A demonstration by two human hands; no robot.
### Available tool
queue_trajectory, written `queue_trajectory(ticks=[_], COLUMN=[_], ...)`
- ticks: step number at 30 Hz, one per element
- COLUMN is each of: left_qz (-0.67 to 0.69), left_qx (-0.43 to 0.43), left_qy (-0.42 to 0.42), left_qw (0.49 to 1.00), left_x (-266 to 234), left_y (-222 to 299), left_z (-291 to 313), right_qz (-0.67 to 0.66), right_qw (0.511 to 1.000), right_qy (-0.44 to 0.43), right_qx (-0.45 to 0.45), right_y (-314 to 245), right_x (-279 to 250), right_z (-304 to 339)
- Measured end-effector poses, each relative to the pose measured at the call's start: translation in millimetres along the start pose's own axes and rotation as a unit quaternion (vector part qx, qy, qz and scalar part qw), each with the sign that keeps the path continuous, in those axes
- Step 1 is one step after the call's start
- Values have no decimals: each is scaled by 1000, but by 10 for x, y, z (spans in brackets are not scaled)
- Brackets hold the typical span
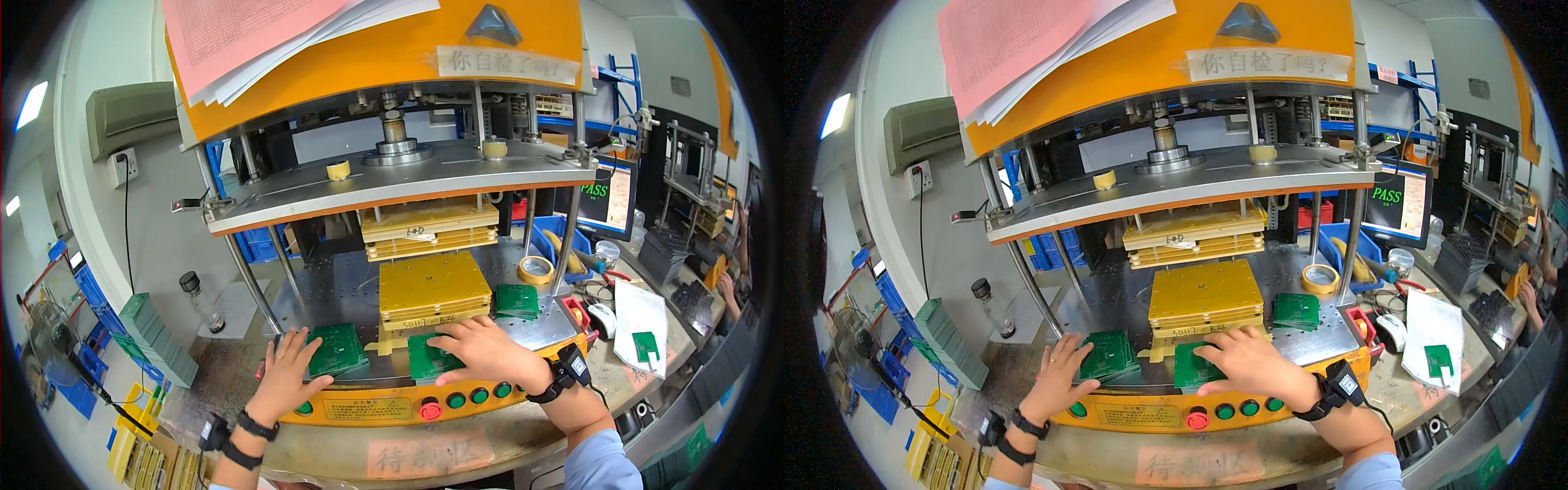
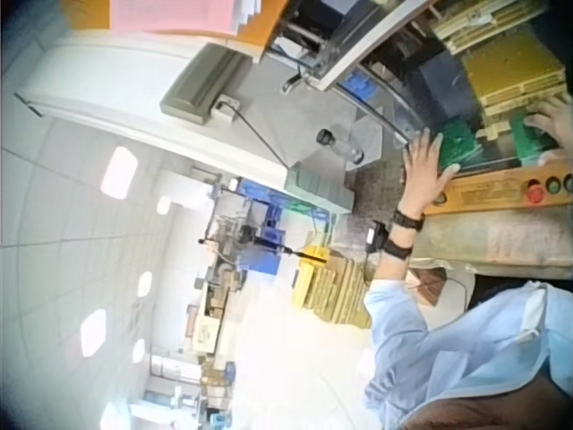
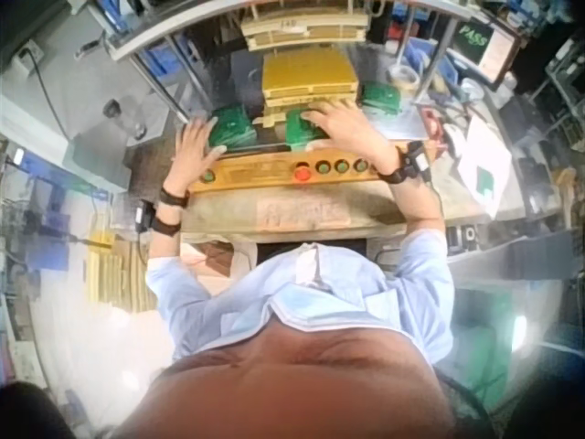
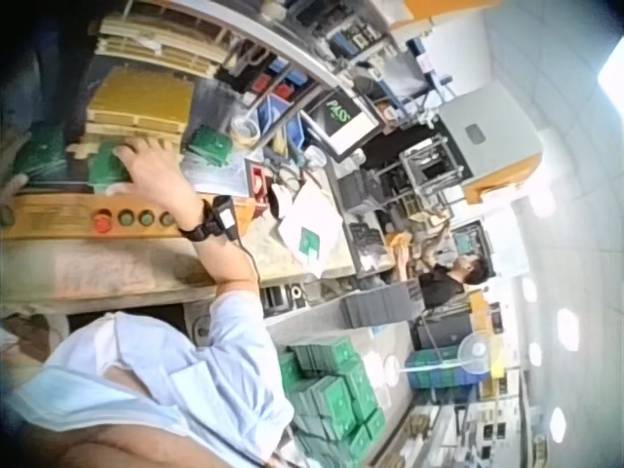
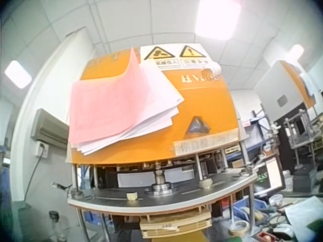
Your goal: Operating a press machine to test or process green electronic circuit boards.
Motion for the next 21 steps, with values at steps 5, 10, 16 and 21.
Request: queue_trajectory(ticks=[5, 10, 16, 21], left_qz=[156, 189, 166, 167], left_qx=[14, -58, -120, -111], left_qy=[123, 81, 127, 125], left_qw=[980, 977, 970, 972], left_x=[244, 893, 726, 644], left_y=[594, 1043, 1062, 1095], left_z=[766, 1335, 1204, 1189], right_qz=[-6, -65, -40, -60], right_qw=[999, 997, 995, 996], right_qy=[-31, 37, 64, 36], right_qx=[9, -19, 66, 61], right_y=[23, 95, 863, 1153], right_x=[-47, -233, -40, 189], right_z=[-34, -253, -729, -844])
Point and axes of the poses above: each hand's wrist, its own z-axis away from the middle knuckle, its own x-axis out of the palm, y = z × x, the point moved 3 cm from there along -z, towards the middle knuckle, and after that the axes turned 6 degrees about x, right-handed, at the moved point
